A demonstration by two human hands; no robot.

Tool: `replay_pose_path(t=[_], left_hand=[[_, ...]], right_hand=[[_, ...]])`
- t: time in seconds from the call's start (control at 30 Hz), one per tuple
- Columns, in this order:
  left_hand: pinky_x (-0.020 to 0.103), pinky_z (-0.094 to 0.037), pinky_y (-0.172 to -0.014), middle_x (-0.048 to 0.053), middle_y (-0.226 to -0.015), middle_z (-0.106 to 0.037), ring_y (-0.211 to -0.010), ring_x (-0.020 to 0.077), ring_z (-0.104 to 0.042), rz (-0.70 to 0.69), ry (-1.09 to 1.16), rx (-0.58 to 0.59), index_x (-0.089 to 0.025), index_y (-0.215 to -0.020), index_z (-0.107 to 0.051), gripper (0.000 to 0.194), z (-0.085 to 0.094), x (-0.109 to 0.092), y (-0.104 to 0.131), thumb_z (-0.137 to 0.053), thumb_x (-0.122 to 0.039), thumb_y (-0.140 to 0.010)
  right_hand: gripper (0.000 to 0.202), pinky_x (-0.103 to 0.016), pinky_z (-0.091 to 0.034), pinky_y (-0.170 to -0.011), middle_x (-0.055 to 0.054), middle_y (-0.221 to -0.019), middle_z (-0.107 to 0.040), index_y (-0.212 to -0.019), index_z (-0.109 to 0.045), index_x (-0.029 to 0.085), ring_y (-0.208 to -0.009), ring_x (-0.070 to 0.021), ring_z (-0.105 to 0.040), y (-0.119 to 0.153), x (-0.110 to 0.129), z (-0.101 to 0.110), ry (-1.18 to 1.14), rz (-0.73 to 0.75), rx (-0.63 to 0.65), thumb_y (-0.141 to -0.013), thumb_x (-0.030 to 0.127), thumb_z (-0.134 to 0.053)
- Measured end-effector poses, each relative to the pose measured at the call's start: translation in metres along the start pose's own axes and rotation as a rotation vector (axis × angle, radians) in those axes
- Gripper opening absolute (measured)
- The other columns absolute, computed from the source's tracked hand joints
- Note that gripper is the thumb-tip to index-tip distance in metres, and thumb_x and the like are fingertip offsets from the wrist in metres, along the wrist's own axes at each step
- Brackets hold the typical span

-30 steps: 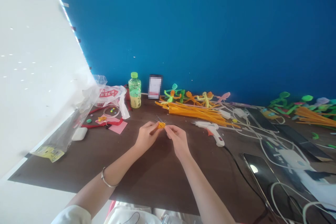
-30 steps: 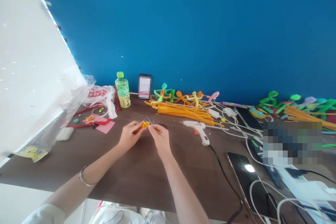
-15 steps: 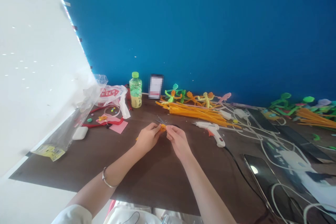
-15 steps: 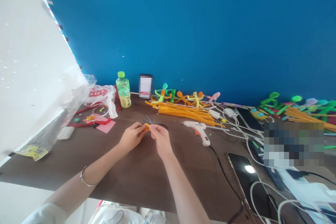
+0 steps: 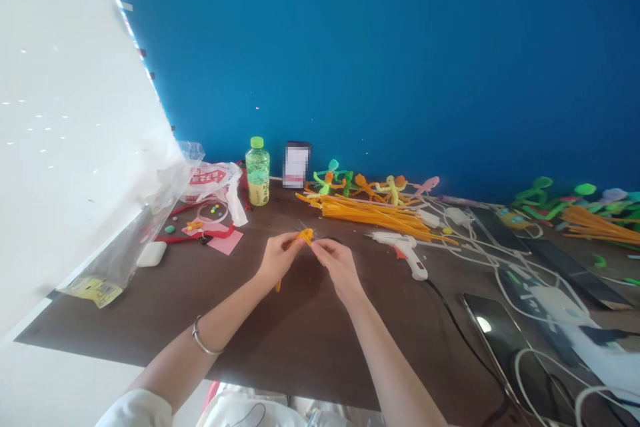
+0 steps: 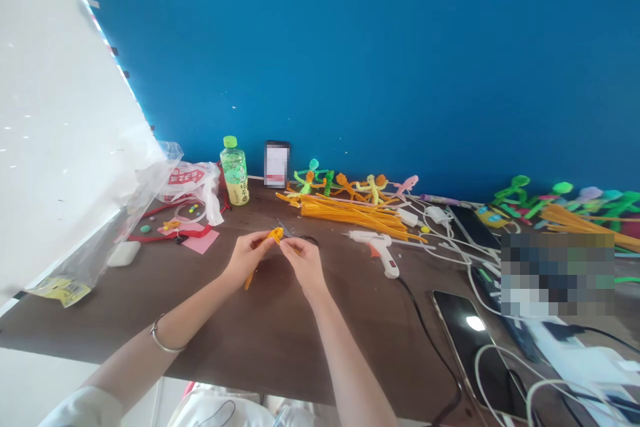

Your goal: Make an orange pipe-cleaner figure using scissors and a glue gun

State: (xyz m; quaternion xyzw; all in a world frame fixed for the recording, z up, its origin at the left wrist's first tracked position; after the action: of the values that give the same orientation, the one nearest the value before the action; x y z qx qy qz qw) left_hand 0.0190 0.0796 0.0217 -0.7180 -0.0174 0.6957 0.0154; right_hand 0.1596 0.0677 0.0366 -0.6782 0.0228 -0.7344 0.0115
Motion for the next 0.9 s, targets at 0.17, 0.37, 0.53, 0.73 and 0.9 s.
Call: replay_pose_path(t=[0.17, 0.37, 0.53, 0.73, 0.9], left_hand=[[0.019, -0.021, -0.041, -0.004, -0.05, -0.042, -0.042, 0.0026, -0.027, 0.152, 0.283, 0.138, -0.011, -0.077, -0.065, 0.038, -0.016, 0.009, 0.004, -0.066, -0.046, -0.064], [0.019, -0.011, -0.039, -0.009, -0.047, -0.019, -0.041, 0.0013, -0.015, 0.255, 0.484, 0.276, -0.01, -0.065, -0.057, 0.036, -0.03, 0.015, 0.007, -0.067, -0.045, -0.064], [0.018, -0.01, -0.038, -0.008, -0.049, -0.027, -0.041, 0.0005, -0.015, 0.301, 0.542, 0.267, -0.009, -0.065, -0.056, 0.037, -0.03, 0.021, 0.007, -0.067, -0.045, -0.065], [0.016, -0.01, -0.036, -0.002, -0.062, -0.045, -0.042, -0.0005, -0.02, 0.303, 0.567, 0.273, -0.01, -0.071, -0.057, 0.033, -0.031, 0.018, 0.007, -0.066, -0.042, -0.067], [0.016, -0.01, -0.035, -0.003, -0.063, -0.045, -0.041, -0.0008, -0.02, 0.304, 0.587, 0.273, -0.012, -0.072, -0.057, 0.031, -0.031, 0.017, 0.008, -0.067, -0.04, -0.066]], right_hand=[[0.025, -0.025, -0.038, -0.052, -0.002, -0.065, -0.063, -0.072, -0.067, 0.017, -0.059, -0.0146, -0.053, -0.002, -0.002, 0.001, 0.025, 0.002, 0.003, -0.067, 0.041, -0.064], [0.02, -0.027, -0.043, -0.064, -0.003, -0.072, -0.066, -0.069, -0.066, 0.017, -0.07, -0.0169, -0.057, -0.004, 0.001, 0.004, 0.045, 0.033, -0.008, -0.067, 0.037, -0.065], [0.018, -0.028, -0.044, -0.068, -0.004, -0.074, -0.067, -0.069, -0.066, 0.016, -0.072, -0.0183, -0.059, -0.004, 0.005, 0.002, 0.076, 0.055, 0.012, -0.067, 0.034, -0.065], [0.017, -0.029, -0.046, -0.067, -0.004, -0.072, -0.067, -0.069, -0.066, 0.016, -0.07, -0.0186, -0.06, -0.003, 0.008, -0.001, 0.073, 0.084, 0.043, -0.066, 0.033, -0.066], [0.017, -0.029, -0.046, -0.067, -0.004, -0.071, -0.066, -0.068, -0.066, 0.016, -0.069, -0.0185, -0.06, -0.002, 0.012, -0.002, 0.083, 0.096, 0.05, -0.066, 0.034, -0.066]])
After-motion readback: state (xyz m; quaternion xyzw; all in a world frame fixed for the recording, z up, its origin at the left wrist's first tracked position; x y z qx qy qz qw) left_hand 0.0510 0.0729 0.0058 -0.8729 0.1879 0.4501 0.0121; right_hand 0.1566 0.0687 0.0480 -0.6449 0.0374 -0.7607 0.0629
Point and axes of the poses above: each hand's wrist, its own y-axis away from the middle knuckle, its own z-axis out of the back of the hand, x = y × z, the point moved 10 cm from there along -y, towards the middle knuckle
